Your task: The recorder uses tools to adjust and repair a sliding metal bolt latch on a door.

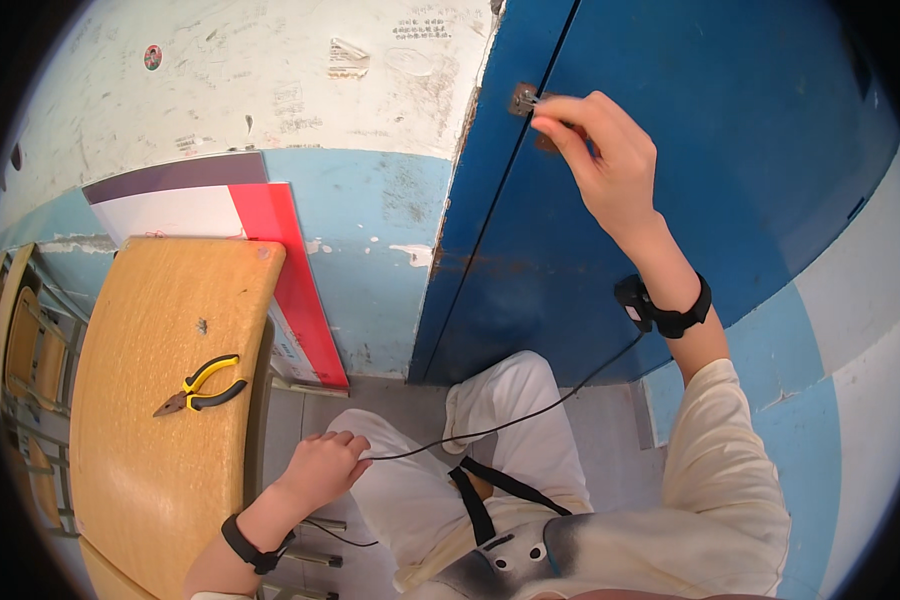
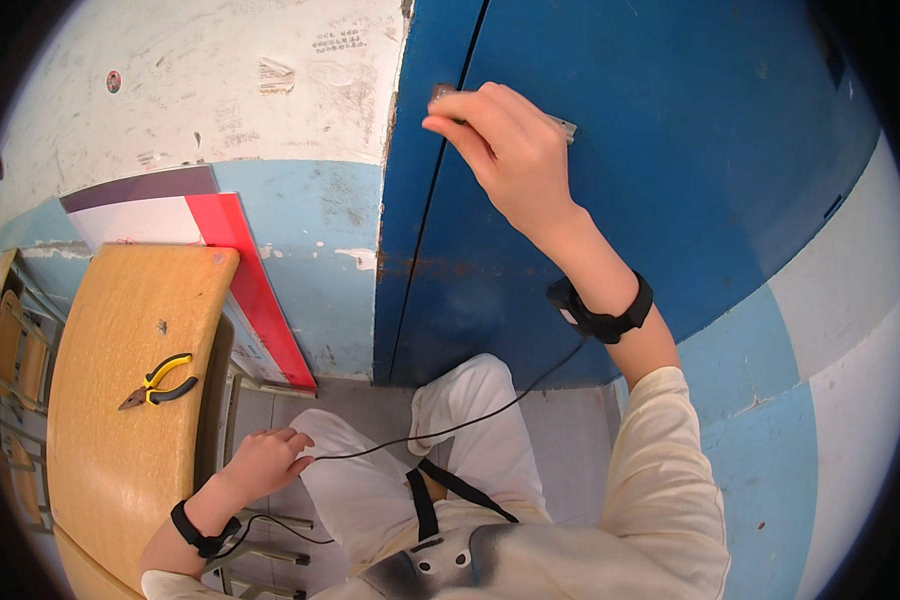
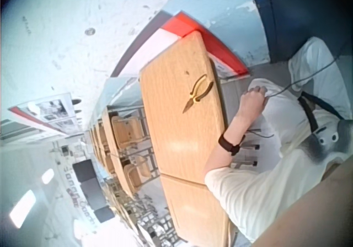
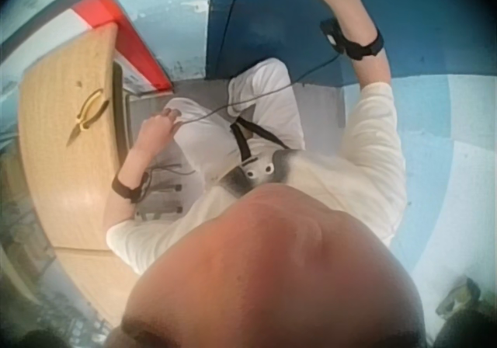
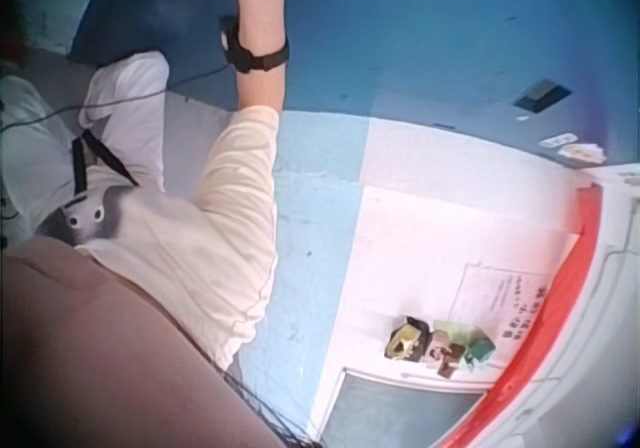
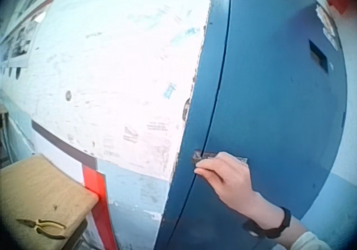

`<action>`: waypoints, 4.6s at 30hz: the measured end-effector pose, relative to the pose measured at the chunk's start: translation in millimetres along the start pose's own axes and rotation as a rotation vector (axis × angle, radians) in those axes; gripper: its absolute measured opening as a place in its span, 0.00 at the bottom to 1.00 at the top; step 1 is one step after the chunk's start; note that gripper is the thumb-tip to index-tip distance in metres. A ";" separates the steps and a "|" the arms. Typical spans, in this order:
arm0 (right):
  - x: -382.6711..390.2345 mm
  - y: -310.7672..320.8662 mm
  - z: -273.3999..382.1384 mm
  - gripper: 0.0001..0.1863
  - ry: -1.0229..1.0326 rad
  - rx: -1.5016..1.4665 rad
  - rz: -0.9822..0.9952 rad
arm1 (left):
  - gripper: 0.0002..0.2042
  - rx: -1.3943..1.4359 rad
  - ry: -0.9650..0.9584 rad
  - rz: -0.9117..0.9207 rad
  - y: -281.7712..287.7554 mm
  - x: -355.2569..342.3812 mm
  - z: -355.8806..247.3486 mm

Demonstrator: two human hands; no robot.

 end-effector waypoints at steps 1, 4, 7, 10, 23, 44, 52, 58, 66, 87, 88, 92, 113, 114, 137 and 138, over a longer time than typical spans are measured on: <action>-1.2 3.8 3.2 0.10 -0.015 -0.036 0.079 | 0.08 -0.008 -0.004 0.000 -0.6 0.9 1.2; 0.1 6.2 10.4 0.10 -0.028 -0.069 0.157 | 0.08 -0.021 -0.007 0.000 -0.7 2.0 2.2; 6.6 8.0 11.0 0.10 -0.037 -0.071 0.151 | 0.08 -0.030 -0.006 -0.003 -2.0 3.1 1.9; 1.1 8.4 12.9 0.10 -0.019 -0.038 0.148 | 0.08 -0.032 -0.010 -0.004 -4.0 3.5 3.8; 5.6 0.4 7.0 0.09 -0.250 0.051 -0.023 | 0.10 -0.036 0.024 0.131 -1.1 3.8 1.9; 4.0 8.1 8.4 0.11 -0.167 0.028 0.110 | 0.11 -0.030 0.046 0.151 -2.2 3.8 4.4; 5.0 -0.6 10.0 0.12 -0.205 0.065 -0.006 | 0.11 -0.040 0.044 0.159 -2.1 4.6 3.7; -2.4 -1.3 10.4 0.12 -0.245 0.102 -0.013 | 0.11 -0.043 0.038 0.158 -2.7 4.3 4.2; 1.6 8.4 2.3 0.07 -0.121 -0.085 0.252 | 0.10 -0.054 -0.007 0.068 -6.0 5.3 5.2; 7.7 6.1 1.9 0.08 -0.205 0.165 0.127 | 0.11 -0.065 0.037 0.167 -6.0 5.3 4.8; 6.0 4.3 3.8 0.08 -0.204 0.165 0.129 | 0.10 -0.063 0.012 0.113 -6.9 5.8 5.3; 5.5 0.3 1.5 0.07 -0.253 -0.121 0.077 | 0.10 -0.068 -0.018 0.060 -9.1 6.5 7.6; 6.9 -4.9 -4.0 0.10 -0.160 -0.150 -0.013 | 0.11 -0.059 -0.022 0.064 -8.2 7.1 7.1; 6.6 -6.7 -3.6 0.10 -0.216 -0.243 -0.053 | 0.11 -0.058 -0.024 0.064 -8.2 6.6 6.9; 3.6 3.5 -0.6 0.12 -0.075 -0.182 0.054 | 0.11 -0.072 -0.022 0.067 -9.8 7.2 7.9; 2.6 4.1 0.4 0.12 -0.048 -0.149 0.070 | 0.11 -0.073 -0.022 0.066 -10.2 6.9 8.2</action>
Point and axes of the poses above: each hand's wrist, its own x-axis away from the middle knuckle, its own y-axis out of the back of the hand, z = x × y, the point moved 1 cm from there along -x, towards the middle knuckle, and after that the axes turned 3 degrees about y, right-handed, at the moved point
